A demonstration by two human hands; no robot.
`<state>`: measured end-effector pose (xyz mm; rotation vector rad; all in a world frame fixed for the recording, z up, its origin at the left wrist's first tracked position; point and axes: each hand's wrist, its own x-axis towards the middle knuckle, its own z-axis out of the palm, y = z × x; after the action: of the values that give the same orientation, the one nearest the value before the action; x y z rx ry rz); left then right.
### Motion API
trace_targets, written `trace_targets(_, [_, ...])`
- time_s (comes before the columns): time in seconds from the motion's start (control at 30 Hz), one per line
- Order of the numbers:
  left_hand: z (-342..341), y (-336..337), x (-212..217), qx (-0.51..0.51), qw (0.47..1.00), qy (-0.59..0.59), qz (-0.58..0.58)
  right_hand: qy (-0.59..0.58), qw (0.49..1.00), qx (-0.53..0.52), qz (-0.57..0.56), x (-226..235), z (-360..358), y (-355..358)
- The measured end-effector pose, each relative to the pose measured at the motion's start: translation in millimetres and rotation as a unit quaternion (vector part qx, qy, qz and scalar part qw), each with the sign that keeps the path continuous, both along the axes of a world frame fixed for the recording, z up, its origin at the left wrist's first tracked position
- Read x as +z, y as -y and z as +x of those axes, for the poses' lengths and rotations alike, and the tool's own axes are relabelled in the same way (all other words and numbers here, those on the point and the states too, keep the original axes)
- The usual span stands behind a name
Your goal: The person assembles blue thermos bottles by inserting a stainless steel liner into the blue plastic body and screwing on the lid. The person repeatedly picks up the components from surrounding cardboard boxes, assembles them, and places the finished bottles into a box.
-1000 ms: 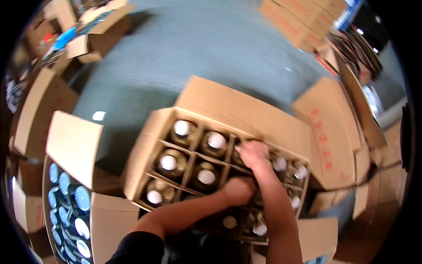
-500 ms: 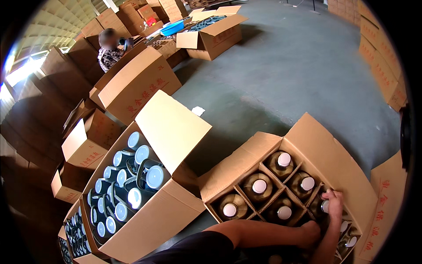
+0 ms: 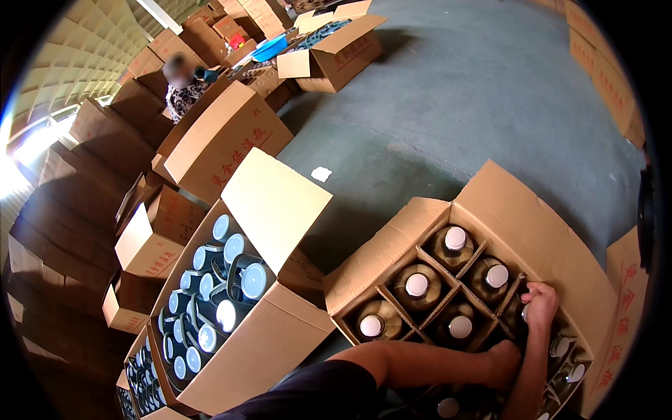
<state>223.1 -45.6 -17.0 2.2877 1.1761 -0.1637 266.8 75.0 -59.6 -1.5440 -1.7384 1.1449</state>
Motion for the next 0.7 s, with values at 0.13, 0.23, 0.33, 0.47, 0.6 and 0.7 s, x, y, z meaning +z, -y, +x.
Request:
trace_targets(0.13, [-7, 1, 7, 0.021, 0.999, 0.021, -0.033, -0.002, 1.0, 0.005, 0.022, -6, -1, 3])
trace_targets(0.23, [-12, 8, 9, 0.061, 0.997, 0.051, -0.016, 0.037, 0.999, 0.017, 0.032, 0, -7, 8])
trace_targets(0.33, [-8, 8, -3, 0.074, 0.997, 0.038, 0.003, -0.032, 0.999, 0.003, 0.032, -11, 3, 4])
trace_targets(0.47, [4, 3, -10, 0.094, 0.995, 0.0, 0.024, -0.161, 0.979, -0.087, 0.093, 16, 17, 28])
trace_targets(0.6, [-2, -2, -23, 0.103, 0.993, -0.048, 0.013, -0.23, 0.957, -0.094, 0.147, 97, 42, 120])
trace_targets(0.7, [-15, 10, -24, 0.084, 0.981, -0.07, 0.162, -0.193, 0.949, -0.055, 0.242, 103, 91, 203])
